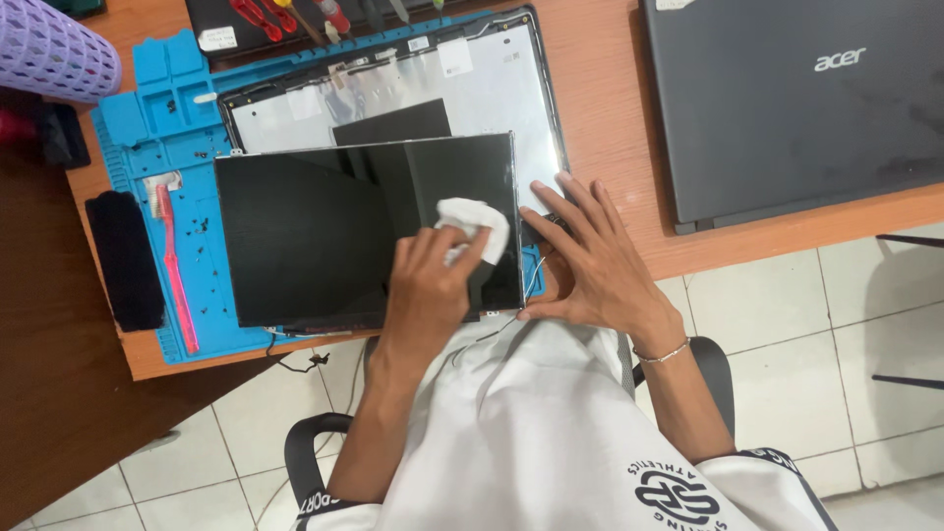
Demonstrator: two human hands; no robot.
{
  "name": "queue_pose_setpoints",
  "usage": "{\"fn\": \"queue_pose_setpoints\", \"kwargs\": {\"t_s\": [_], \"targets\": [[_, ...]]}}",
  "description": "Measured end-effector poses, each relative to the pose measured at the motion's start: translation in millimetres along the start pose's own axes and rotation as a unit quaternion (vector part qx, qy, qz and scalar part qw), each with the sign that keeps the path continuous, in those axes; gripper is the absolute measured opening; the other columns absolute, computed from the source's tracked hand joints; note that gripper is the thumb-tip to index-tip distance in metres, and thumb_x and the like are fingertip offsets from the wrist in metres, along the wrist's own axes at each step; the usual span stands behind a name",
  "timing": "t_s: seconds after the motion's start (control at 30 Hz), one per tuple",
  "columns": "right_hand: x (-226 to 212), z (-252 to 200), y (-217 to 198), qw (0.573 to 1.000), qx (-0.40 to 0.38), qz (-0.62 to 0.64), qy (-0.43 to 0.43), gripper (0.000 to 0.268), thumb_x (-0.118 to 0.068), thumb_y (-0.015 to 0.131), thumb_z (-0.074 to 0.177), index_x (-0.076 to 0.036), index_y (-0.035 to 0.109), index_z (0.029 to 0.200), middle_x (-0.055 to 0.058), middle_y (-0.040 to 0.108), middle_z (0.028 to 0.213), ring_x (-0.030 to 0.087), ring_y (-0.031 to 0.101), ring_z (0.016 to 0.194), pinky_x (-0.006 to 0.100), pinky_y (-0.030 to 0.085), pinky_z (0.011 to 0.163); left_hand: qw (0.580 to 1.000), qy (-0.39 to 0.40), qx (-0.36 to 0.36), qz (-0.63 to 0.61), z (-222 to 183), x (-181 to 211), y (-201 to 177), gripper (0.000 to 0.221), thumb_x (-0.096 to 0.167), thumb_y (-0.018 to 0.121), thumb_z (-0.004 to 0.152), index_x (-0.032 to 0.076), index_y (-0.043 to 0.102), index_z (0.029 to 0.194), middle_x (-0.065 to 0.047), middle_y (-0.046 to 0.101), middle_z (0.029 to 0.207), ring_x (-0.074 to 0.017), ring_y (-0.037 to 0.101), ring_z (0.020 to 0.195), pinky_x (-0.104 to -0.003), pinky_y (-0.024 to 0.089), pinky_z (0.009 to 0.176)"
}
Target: The person wipes the surface of a laptop screen panel using a cloth. They kemudian pick up the panel and wipe its edges and glass surface with the cloth.
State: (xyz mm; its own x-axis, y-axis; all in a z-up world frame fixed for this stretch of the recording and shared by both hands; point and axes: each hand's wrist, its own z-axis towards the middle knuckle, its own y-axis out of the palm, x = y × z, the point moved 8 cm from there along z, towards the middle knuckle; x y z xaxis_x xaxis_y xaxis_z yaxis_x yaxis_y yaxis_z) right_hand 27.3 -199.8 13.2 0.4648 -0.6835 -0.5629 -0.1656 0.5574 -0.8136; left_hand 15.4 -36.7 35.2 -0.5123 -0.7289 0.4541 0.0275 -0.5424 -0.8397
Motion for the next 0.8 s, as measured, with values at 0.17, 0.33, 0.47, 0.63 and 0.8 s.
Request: {"fn": "queue_pose_setpoints", "kwargs": {"t_s": [0.17, 0.33, 0.47, 0.63, 0.8], "targets": [[-0.9, -0.5, 0.7, 1.000, 0.002, -0.006, -0.002, 0.113, -0.070, 0.083, 0.059, -0.014, 0.048, 0.151, 0.009, 0.039, 0.162, 0.035, 0.026, 0.154, 0.059, 0.017, 0.129, 0.993, 0.062, -0.076, -0.062, -17.9, 21.2, 5.5, 0.047, -0.010, 0.064, 0.077, 0.008, 0.074, 0.120, -0.006, 0.061, 0.099, -0.0227, 0.058, 0.095, -0.041, 0.045, 0.087], [-0.2, -1.8, 0.8, 1.000, -0.004, -0.004, -0.002, 0.116, -0.070, 0.084, 0.057, -0.013, 0.048, 0.151, 0.010, 0.038, 0.162, 0.036, 0.025, 0.153, 0.059, 0.017, 0.128, 0.993, -0.005, -0.078, -0.084, -29.9, -2.5, -11.8, 0.048, -0.011, 0.062, 0.078, 0.009, 0.075, 0.120, -0.005, 0.062, 0.097, -0.0221, 0.059, 0.091, -0.040, 0.043, 0.080], [0.7, -3.1, 2.1, 1.000, 0.003, 0.001, 0.005, 0.117, -0.072, 0.083, 0.055, -0.016, 0.048, 0.151, 0.009, 0.038, 0.162, 0.035, 0.026, 0.154, 0.058, 0.017, 0.129, 0.998, -0.056, 0.026, 0.017, -27.5, -20.3, -24.7, 0.046, -0.010, 0.063, 0.083, 0.006, 0.072, 0.126, -0.006, 0.062, 0.102, -0.0248, 0.059, 0.097, -0.041, 0.043, 0.085], [1.3, -2.0, 3.4, 1.000, 0.009, -0.005, 0.002, 0.119, -0.076, 0.082, 0.054, -0.017, 0.047, 0.152, 0.009, 0.038, 0.162, 0.035, 0.026, 0.154, 0.059, 0.017, 0.129, 1.000, 0.017, -0.013, 0.008, -28.9, 4.8, -3.1, 0.047, -0.007, 0.065, 0.081, 0.007, 0.072, 0.125, -0.006, 0.062, 0.103, -0.0239, 0.059, 0.098, -0.043, 0.044, 0.090], [1.8, -3.6, 4.3, 1.000, 0.009, -0.011, 0.001, 0.118, -0.076, 0.081, 0.056, -0.017, 0.048, 0.152, 0.009, 0.039, 0.162, 0.035, 0.026, 0.154, 0.059, 0.018, 0.129, 0.997, 0.015, -0.068, -0.019, -41.8, -1.9, -9.2, 0.051, -0.009, 0.064, 0.075, 0.013, 0.074, 0.119, -0.004, 0.063, 0.101, -0.0221, 0.060, 0.099, -0.042, 0.045, 0.089]]}}
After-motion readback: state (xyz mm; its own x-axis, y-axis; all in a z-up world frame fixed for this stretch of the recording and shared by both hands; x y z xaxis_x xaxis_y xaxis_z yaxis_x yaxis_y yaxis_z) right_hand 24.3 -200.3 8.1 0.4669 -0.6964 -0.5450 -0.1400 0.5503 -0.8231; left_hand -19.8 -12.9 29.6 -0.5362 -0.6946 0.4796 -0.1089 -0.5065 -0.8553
